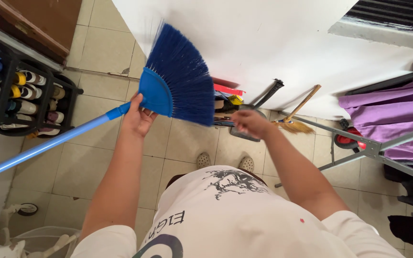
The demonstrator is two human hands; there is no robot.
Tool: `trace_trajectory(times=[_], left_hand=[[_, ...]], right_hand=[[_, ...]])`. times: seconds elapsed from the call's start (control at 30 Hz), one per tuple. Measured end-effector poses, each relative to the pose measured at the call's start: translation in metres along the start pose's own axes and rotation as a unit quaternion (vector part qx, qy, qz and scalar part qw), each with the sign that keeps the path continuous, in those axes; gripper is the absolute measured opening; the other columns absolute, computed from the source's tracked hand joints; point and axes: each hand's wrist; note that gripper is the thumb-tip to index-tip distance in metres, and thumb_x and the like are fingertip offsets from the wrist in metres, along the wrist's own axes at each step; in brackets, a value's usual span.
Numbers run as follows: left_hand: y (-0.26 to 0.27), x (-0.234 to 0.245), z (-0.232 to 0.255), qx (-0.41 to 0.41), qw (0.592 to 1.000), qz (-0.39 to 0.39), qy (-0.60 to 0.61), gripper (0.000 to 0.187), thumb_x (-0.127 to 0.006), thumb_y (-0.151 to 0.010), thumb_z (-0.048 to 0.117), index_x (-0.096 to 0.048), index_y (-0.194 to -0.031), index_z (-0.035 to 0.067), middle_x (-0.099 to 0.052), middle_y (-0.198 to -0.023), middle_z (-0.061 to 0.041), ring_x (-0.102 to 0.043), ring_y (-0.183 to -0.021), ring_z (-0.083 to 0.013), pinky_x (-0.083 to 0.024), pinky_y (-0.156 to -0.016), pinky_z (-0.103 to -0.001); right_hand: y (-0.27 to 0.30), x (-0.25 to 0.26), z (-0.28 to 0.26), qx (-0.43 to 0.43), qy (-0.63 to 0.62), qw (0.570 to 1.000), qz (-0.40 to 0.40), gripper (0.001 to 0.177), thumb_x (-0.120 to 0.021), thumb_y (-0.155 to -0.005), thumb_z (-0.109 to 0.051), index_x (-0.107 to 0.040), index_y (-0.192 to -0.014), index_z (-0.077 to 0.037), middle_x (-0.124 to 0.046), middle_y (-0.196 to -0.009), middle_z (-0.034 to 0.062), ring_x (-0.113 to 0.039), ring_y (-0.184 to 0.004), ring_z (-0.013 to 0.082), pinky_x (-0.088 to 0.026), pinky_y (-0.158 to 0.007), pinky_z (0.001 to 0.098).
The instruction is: Sweep the floor and organize cleaning tools.
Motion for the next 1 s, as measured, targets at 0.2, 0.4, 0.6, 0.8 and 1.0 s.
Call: trace_trajectory(times=[0.2, 0.4, 0.6, 0.8, 1.0], left_hand=[[0.006, 0.009, 0.006, 0.007, 1.000, 0.027, -0.001, 0.045, -0.059, -0.098, 0.024, -0.050, -0.142, 0.022, -0.057, -0.142, -0.004, -0.063, -0.125, -0.0278, -0.054, -0.106, -0.057], [0.009, 0.010, 0.000, 0.022, 1.000, 0.004, -0.008, 0.043, -0.061, -0.097, 0.024, -0.053, -0.140, 0.024, -0.060, -0.138, -0.004, -0.063, -0.124, -0.0273, -0.053, -0.105, -0.054], [0.011, -0.002, -0.005, 0.032, 0.999, -0.026, -0.007, 0.043, -0.064, -0.096, 0.024, -0.055, -0.138, 0.021, -0.059, -0.138, -0.004, -0.064, -0.120, -0.0264, -0.053, -0.104, -0.054], [0.011, -0.002, 0.005, 0.035, 0.999, -0.032, -0.011, 0.042, -0.065, -0.096, 0.025, -0.057, -0.137, 0.020, -0.062, -0.135, -0.004, -0.064, -0.120, -0.0247, -0.054, -0.103, -0.052], [0.011, 0.018, 0.009, 0.036, 0.997, -0.040, -0.050, 0.045, -0.063, -0.096, 0.026, -0.055, -0.140, 0.022, -0.062, -0.134, -0.003, -0.064, -0.119, -0.0245, -0.056, -0.100, -0.050]], right_hand=[[-0.004, 0.074, 0.000, 0.133, -0.342, 0.909, 0.198, 0.013, -0.067, -0.102, -0.015, -0.068, -0.107, -0.003, -0.065, -0.083, 0.0041, -0.061, -0.070, 0.0097, -0.052, -0.062, 0.0199], [-0.009, 0.057, -0.012, 0.110, -0.283, 0.922, 0.240, 0.023, -0.066, -0.100, -0.012, -0.068, -0.121, -0.002, -0.066, -0.085, 0.0045, -0.059, -0.069, 0.0093, -0.050, -0.063, 0.0210], [0.002, -0.057, -0.050, -0.029, -0.018, 0.999, -0.011, 0.034, -0.051, -0.105, -0.025, -0.053, -0.137, -0.012, -0.054, -0.074, 0.0003, -0.045, -0.058, 0.0074, -0.040, -0.052, 0.0222], [-0.003, -0.036, -0.044, -0.007, 0.071, 0.997, -0.013, 0.018, -0.053, -0.102, -0.015, -0.060, -0.117, -0.007, -0.052, -0.074, -0.0037, -0.047, -0.060, 0.0069, -0.039, -0.051, 0.0213], [-0.022, 0.071, -0.025, 0.109, -0.339, 0.932, 0.073, 0.021, -0.056, -0.113, -0.018, -0.057, -0.091, -0.019, -0.047, -0.067, -0.0083, -0.043, -0.056, 0.0034, -0.033, -0.047, 0.0205]])
Point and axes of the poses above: each hand's wrist, its own y-axis away from the middle knuckle, its own x-axis out of the back of the hand, z = x × y
